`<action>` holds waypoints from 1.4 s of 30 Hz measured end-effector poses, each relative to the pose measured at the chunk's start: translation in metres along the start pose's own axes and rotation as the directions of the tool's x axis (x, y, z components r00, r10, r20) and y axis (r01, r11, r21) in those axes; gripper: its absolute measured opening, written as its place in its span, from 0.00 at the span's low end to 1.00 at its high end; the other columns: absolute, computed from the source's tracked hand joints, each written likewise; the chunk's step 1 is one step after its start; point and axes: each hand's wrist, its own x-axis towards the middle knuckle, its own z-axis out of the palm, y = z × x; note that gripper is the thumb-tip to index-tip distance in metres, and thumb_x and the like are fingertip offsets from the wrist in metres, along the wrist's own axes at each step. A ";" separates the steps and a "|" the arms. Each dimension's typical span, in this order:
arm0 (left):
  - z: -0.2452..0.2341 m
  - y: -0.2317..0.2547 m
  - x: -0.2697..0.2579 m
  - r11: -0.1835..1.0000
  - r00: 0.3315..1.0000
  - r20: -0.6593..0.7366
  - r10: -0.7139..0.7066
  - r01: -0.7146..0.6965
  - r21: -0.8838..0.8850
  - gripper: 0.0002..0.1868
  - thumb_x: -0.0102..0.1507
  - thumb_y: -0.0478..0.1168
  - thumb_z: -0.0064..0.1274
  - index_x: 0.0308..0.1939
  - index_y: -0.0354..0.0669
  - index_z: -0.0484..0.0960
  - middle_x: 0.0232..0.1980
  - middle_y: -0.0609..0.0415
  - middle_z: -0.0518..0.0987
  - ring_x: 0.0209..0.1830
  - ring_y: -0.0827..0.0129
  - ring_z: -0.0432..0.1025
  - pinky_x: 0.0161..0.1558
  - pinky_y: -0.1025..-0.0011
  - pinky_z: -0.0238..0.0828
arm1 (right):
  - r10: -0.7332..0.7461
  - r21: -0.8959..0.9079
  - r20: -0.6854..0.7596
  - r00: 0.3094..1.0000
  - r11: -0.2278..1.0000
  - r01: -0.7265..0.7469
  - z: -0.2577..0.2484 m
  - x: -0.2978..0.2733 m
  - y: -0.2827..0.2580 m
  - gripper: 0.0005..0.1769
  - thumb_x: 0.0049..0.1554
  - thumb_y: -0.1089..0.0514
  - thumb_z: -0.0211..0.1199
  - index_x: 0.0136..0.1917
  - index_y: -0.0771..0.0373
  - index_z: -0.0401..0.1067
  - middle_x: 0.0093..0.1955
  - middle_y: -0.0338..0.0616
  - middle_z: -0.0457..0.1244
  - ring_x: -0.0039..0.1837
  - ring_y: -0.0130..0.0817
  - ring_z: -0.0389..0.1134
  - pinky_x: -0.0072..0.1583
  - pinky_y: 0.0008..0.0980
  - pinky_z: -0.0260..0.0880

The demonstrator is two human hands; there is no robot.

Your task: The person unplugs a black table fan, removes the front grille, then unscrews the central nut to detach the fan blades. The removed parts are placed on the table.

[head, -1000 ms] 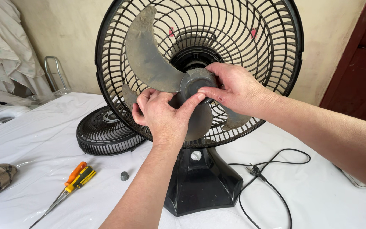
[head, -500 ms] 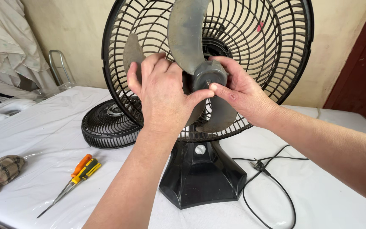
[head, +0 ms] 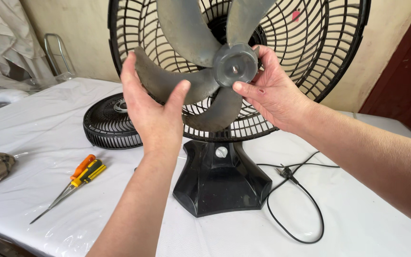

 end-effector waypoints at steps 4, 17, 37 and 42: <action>0.008 -0.002 0.011 0.876 0.953 0.059 -0.299 0.298 -0.379 0.43 0.59 0.27 0.63 0.74 0.35 0.57 0.66 0.44 0.75 0.60 0.66 0.76 0.62 0.71 0.76 | -0.029 -0.053 0.033 0.999 0.998 0.031 -0.001 0.002 -0.004 0.32 0.59 0.73 0.61 0.66 0.50 0.51 0.67 0.35 0.56 0.70 0.26 0.61 0.74 0.34 0.67; 0.005 -0.027 0.034 0.284 0.834 0.389 -0.392 0.512 -0.811 0.15 0.61 0.33 0.65 0.51 0.35 0.82 0.51 0.49 0.83 0.52 0.68 0.78 0.60 0.68 0.78 | 0.047 -0.113 0.100 0.994 0.993 -0.036 -0.001 0.006 -0.024 0.36 0.58 0.68 0.66 0.71 0.49 0.52 0.67 0.37 0.60 0.66 0.26 0.65 0.65 0.32 0.74; 0.033 -0.045 0.035 -0.192 0.439 0.877 -0.194 0.860 -0.473 0.21 0.73 0.46 0.47 0.58 0.28 0.76 0.58 0.41 0.81 0.56 0.61 0.78 0.57 0.66 0.80 | 0.128 -0.240 0.036 0.991 0.964 -0.116 -0.023 0.026 -0.042 0.41 0.63 0.29 0.42 0.68 0.65 0.66 0.66 0.50 0.64 0.68 0.38 0.63 0.63 0.45 0.68; 0.045 -0.054 0.046 -0.085 0.355 0.853 -0.382 0.906 -0.415 0.09 0.70 0.39 0.58 0.48 0.35 0.79 0.46 0.48 0.82 0.44 0.67 0.81 0.46 0.73 0.84 | 0.087 -0.309 -0.006 0.996 0.947 -0.085 -0.017 0.032 -0.044 0.43 0.60 0.27 0.41 0.68 0.64 0.66 0.65 0.51 0.65 0.68 0.36 0.67 0.63 0.44 0.73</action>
